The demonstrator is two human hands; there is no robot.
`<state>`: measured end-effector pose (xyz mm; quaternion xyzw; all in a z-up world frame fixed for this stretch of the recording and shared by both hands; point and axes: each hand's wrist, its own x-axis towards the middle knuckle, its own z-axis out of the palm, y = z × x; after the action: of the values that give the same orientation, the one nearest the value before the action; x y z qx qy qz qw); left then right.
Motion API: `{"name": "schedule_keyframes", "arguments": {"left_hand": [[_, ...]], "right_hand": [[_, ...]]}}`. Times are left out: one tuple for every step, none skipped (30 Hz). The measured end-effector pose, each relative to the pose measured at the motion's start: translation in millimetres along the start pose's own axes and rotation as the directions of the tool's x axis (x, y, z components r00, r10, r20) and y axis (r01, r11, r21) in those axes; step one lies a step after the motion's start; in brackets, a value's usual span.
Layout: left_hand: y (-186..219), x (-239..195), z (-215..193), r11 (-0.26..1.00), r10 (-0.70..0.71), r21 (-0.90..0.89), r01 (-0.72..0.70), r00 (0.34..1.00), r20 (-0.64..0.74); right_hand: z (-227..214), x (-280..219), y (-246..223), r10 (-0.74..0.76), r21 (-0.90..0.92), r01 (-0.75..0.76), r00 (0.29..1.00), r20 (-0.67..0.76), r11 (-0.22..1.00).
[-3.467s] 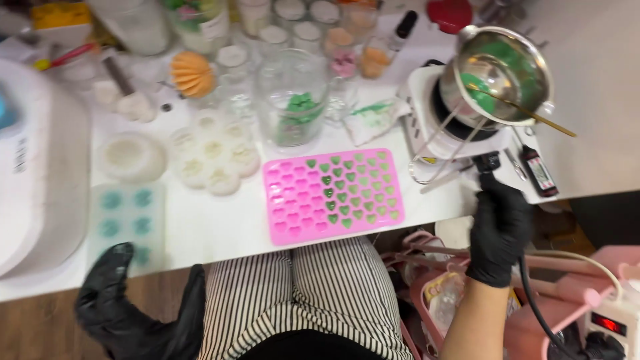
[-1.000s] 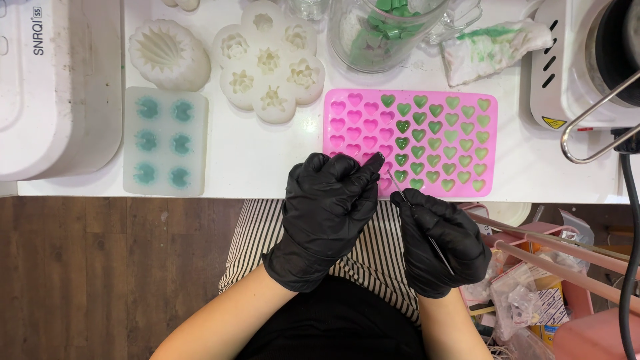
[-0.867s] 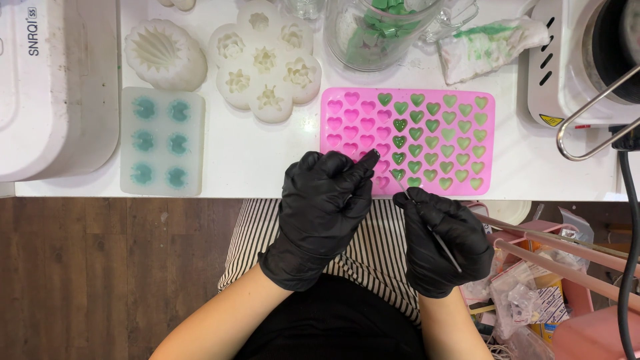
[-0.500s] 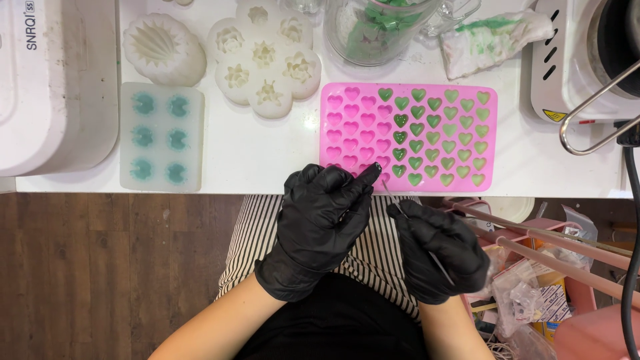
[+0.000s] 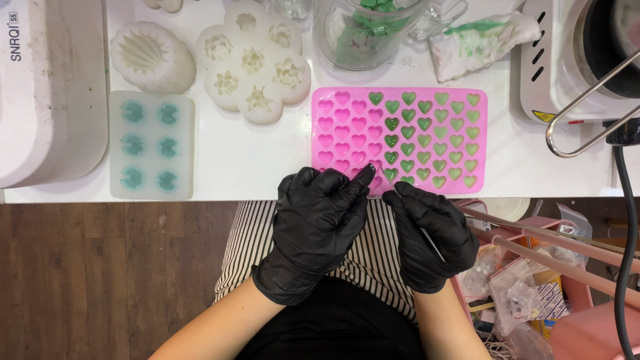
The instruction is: Checking the temperature of melted green wax and pouring it into small heart-shaped molds.
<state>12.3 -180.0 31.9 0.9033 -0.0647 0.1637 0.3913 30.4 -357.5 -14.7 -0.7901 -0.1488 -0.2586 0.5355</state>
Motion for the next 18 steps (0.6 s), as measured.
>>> {"name": "schedule_keyframes", "arguments": {"left_hand": [[0.4, -0.1, 0.2, 1.0, 0.0, 0.0, 0.0, 1.0, 0.0], [0.5, -0.2, 0.0, 1.0, -0.004, 0.024, 0.004, 1.0, 0.014], [0.7, -0.2, -0.1, 0.999, -0.008, 0.048, 0.006, 1.0, 0.027], [0.5, -0.5, -0.1, 0.999, -0.007, 0.048, 0.006, 1.0, 0.028], [0.2, -0.7, 0.0, 0.998, -0.007, 0.065, 0.004, 0.999, 0.037], [0.1, -0.9, 0.4, 0.997, -0.006, 0.082, 0.002, 0.999, 0.048], [-0.3, -1.7, 1.3, 0.997, -0.005, 0.08, 0.001, 0.999, 0.049], [-0.9, -2.5, 2.0, 0.997, -0.001, 0.083, -0.003, 0.999, 0.046], [-1.5, -3.4, 2.6, 0.996, 0.002, 0.086, -0.006, 0.999, 0.042], [-1.6, -3.8, 2.3, 0.996, 0.002, 0.087, -0.006, 0.999, 0.043], [-1.6, -4.2, 2.1, 0.996, 0.007, 0.089, -0.01, 0.999, 0.037], [-1.7, -4.3, 2.2, 0.996, 0.013, 0.089, -0.016, 0.999, 0.031], [-1.7, -3.8, 2.0, 0.996, 0.014, 0.088, -0.017, 0.999, 0.031], [-1.7, -3.4, 1.9, 0.996, 0.011, 0.089, -0.015, 0.999, 0.04], [-1.7, -3.1, 1.7, 0.996, 0.009, 0.09, -0.013, 0.999, 0.049], [-1.7, -2.9, 1.4, 0.996, 0.008, 0.09, -0.013, 0.999, 0.05], [-1.7, -2.7, 1.1, 0.996, 0.007, 0.092, -0.012, 0.999, 0.054], [-1.7, -2.3, 0.9, 0.996, 0.007, 0.093, -0.013, 0.998, 0.058]], "right_hand": [[-1.4, 2.6, -4.0, 0.0, 0.0, 0.0, 1.0, 0.0, 1.0], [-2.4, 5.3, -8.1, 0.0, -0.046, 0.001, 1.0, 0.021, 0.999], [-3.4, 8.0, -12.2, 0.001, -0.091, 0.003, 0.999, 0.042, 0.996], [-2.6, 6.5, -11.7, 0.001, -0.092, 0.003, 0.999, 0.041, 0.996], [-1.8, 5.0, -11.1, -0.019, -0.125, 0.027, 0.998, 0.062, 0.992], [-1.3, 3.4, -10.6, -0.039, -0.158, 0.052, 0.996, 0.083, 0.986], [-0.1, 3.5, -9.5, -0.039, -0.16, 0.051, 0.996, 0.083, 0.986], [1.6, 3.7, -8.3, -0.034, -0.097, 0.04, 0.998, 0.059, 0.994], [3.3, 3.8, -7.2, -0.029, -0.033, 0.03, 0.999, 0.037, 0.999], [3.5, 5.1, -8.2, -0.028, -0.032, 0.03, 0.999, 0.037, 0.999], [3.8, 6.4, -9.2, -0.01, -0.014, 0.011, 0.999, 0.037, 1.0], [3.8, 7.9, -10.0, 0.007, 0.004, -0.007, 0.999, 0.037, 1.0], [3.3, 9.1, -10.1, 0.007, 0.003, -0.007, 0.999, 0.036, 1.0], [2.8, 10.2, -10.1, 0.007, -0.006, -0.006, 0.999, 0.038, 1.0], [2.3, 11.2, -10.2, 0.006, -0.016, -0.005, 0.999, 0.04, 1.0], [1.2, 11.0, -9.4, 0.007, -0.016, -0.006, 0.999, 0.04, 1.0], [0.0, 10.8, -8.7, 0.004, -0.018, -0.003, 0.999, 0.038, 1.0], [-1.2, 10.8, -7.8, 0.0, -0.021, 0.0, 0.999, 0.035, 1.0]]}}
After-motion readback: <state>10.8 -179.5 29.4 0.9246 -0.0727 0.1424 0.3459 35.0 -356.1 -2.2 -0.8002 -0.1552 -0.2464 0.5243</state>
